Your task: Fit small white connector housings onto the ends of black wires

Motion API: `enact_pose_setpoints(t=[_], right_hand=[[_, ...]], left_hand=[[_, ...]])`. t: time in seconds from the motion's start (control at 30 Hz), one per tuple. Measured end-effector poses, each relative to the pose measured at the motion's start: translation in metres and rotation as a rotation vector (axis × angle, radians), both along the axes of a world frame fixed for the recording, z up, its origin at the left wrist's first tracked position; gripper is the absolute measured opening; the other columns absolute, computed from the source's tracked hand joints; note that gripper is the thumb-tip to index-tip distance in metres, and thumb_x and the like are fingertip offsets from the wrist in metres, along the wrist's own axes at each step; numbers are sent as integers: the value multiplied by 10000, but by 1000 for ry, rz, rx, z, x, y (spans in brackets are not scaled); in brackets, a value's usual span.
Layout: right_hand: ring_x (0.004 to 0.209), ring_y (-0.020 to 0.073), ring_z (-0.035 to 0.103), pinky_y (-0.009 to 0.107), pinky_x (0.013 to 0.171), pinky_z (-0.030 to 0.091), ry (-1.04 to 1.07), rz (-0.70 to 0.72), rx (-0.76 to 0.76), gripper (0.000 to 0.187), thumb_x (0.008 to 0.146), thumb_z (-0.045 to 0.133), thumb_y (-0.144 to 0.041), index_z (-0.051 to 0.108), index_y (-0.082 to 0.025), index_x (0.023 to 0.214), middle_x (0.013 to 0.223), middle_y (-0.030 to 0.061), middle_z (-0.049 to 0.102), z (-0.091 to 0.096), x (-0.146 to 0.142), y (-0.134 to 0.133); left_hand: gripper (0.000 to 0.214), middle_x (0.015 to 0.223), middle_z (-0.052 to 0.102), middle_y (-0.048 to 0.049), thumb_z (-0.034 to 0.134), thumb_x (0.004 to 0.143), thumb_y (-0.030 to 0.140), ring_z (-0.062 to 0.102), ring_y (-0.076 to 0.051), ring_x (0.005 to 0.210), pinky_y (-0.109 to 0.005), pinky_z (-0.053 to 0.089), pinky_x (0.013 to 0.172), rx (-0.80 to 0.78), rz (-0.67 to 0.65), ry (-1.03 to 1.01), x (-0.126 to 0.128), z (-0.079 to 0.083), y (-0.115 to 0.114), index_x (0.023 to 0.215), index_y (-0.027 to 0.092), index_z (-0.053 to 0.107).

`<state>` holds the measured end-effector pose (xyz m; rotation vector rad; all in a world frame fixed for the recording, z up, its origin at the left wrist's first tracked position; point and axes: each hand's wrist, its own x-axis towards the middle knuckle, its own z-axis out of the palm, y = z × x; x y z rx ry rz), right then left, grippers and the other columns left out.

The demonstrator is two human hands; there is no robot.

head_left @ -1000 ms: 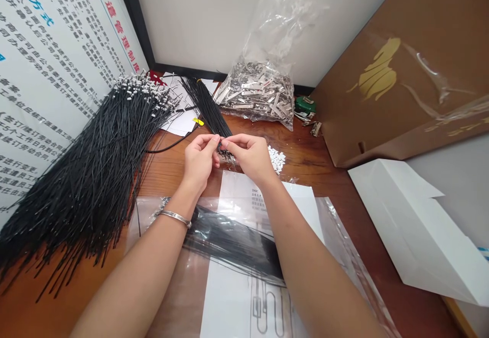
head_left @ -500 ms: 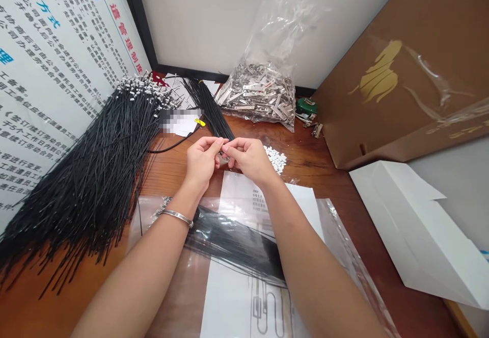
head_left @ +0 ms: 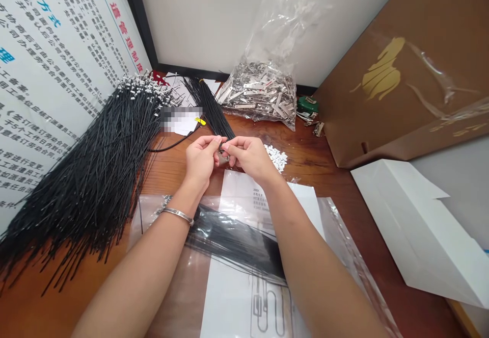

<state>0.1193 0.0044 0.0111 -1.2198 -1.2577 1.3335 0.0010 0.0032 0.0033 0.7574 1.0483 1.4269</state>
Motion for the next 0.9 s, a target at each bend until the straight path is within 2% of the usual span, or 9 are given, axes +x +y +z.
enact_pose_setpoints(t=[0.3,0.43,0.6,0.77,0.9], right_hand=[[440,62,433,238,439,334,63,-50,-1,260,644,720,-395,707,-151,735,749,54,726,0,3,0],[439,66,420,246,445,333,49,-50,2,259,644,715,-393,704,-147,725,712,49,716,0,2,0],[446,67,392,243,442,298,-17,-55,59,225,649,707,-373,686,-150,673,646,28,687,1,1,-2],[466,72,400,244,462,302,-66,-12,71,216,669,686,-368,669,-154,645,607,16,662,1,0,-3],[456,69,384,241,463,288,-48,-12,56,187,672,679,-335,664,-154,627,529,-15,595,3,0,-4]], left_hand=[[119,756,718,-36,713,741,230,381,-19,402,-180,316,382,7,-3,0,-1,4,-1,720,129,655],[105,691,695,-24,693,754,220,377,-23,400,-180,308,385,15,-18,3,-1,3,0,715,127,662],[97,729,713,-36,692,747,195,383,-19,395,-179,307,379,7,-28,-19,0,3,-1,695,125,650],[88,634,671,-16,695,746,180,385,-26,396,-175,306,380,-26,-34,-31,-1,5,-1,693,126,649],[89,495,568,25,665,773,179,368,-38,376,-173,304,376,-37,-35,-31,-1,4,-1,700,129,655]])
